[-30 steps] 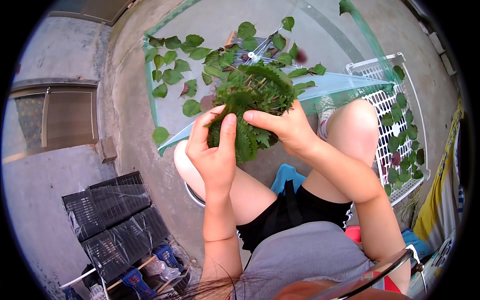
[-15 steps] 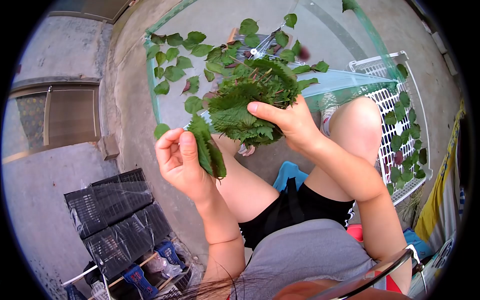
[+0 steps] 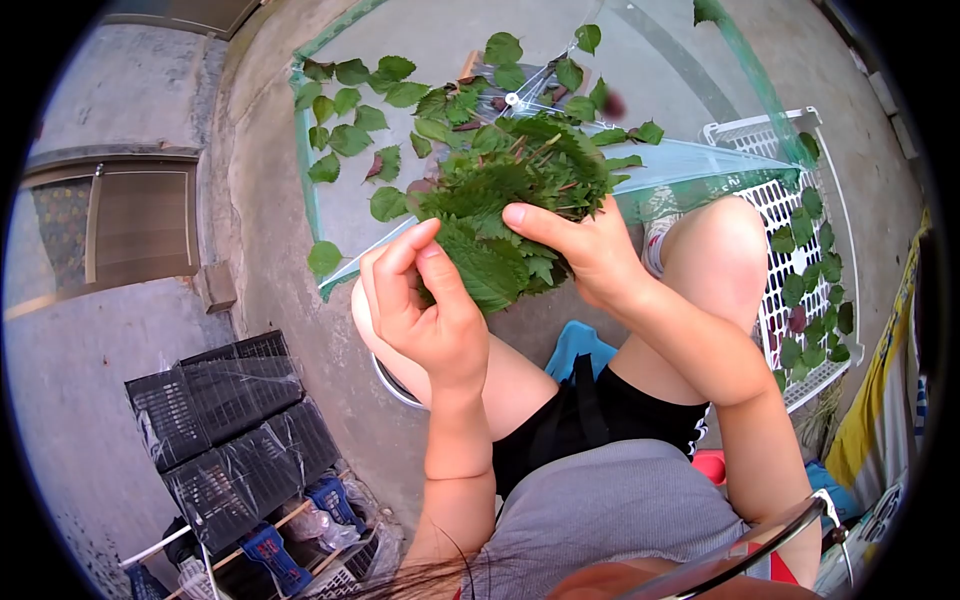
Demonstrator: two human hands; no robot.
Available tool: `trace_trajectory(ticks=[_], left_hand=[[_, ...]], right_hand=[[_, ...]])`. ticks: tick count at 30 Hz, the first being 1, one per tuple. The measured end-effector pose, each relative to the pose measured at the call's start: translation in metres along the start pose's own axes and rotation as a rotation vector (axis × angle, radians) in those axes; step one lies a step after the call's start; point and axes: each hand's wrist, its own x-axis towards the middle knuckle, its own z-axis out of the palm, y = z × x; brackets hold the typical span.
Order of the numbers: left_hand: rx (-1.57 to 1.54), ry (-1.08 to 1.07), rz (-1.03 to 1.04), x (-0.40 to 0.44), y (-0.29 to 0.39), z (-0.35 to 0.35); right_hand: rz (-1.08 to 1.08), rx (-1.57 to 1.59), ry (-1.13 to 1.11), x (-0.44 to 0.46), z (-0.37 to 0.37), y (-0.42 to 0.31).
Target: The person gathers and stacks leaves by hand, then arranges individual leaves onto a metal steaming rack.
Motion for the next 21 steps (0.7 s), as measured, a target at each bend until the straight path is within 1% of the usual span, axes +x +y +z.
trace_trajectory(ticks=[3, 4, 6, 8, 9, 10, 13, 16, 19, 21], left_hand=[[0.024, -0.016, -0.033, -0.005, 0.000, 0.000], [-0.087, 0.034, -0.125, -0.007, 0.000, -0.003], [-0.198, 0.083, -0.218, -0.007, 0.005, -0.001], [-0.048, 0.136, -0.036, -0.005, 0.017, 0.005], [0.222, 0.035, 0.092, 0.000, 0.017, 0.004], [0.272, 0.017, 0.146, 0.001, 0.014, 0.010], [0.323, -0.034, 0.104, 0.001, 0.009, 0.017], [0.372, -0.028, 0.139, -0.001, 0.008, 0.019], [0.469, 0.016, 0.220, -0.001, 0.008, 0.020], [0.471, 0.031, 0.192, -0.001, 0.011, 0.022]], right_hand=[[0.018, 0.003, -0.003, -0.001, 0.000, 0.001], [0.016, -0.016, 0.001, -0.001, -0.001, 0.003], [0.015, -0.036, 0.008, 0.000, -0.001, 0.004], [-0.010, -0.050, 0.004, -0.001, -0.001, 0.004], [-0.006, -0.051, 0.004, -0.001, -0.001, 0.004], [-0.004, -0.039, -0.003, -0.003, 0.000, 0.004], [0.015, 0.002, -0.026, -0.003, 0.000, 0.002], [0.034, 0.045, -0.054, -0.003, -0.001, 0.002], [0.028, 0.079, -0.106, -0.003, 0.000, 0.003], [0.024, 0.100, -0.138, -0.003, 0.000, 0.002]])
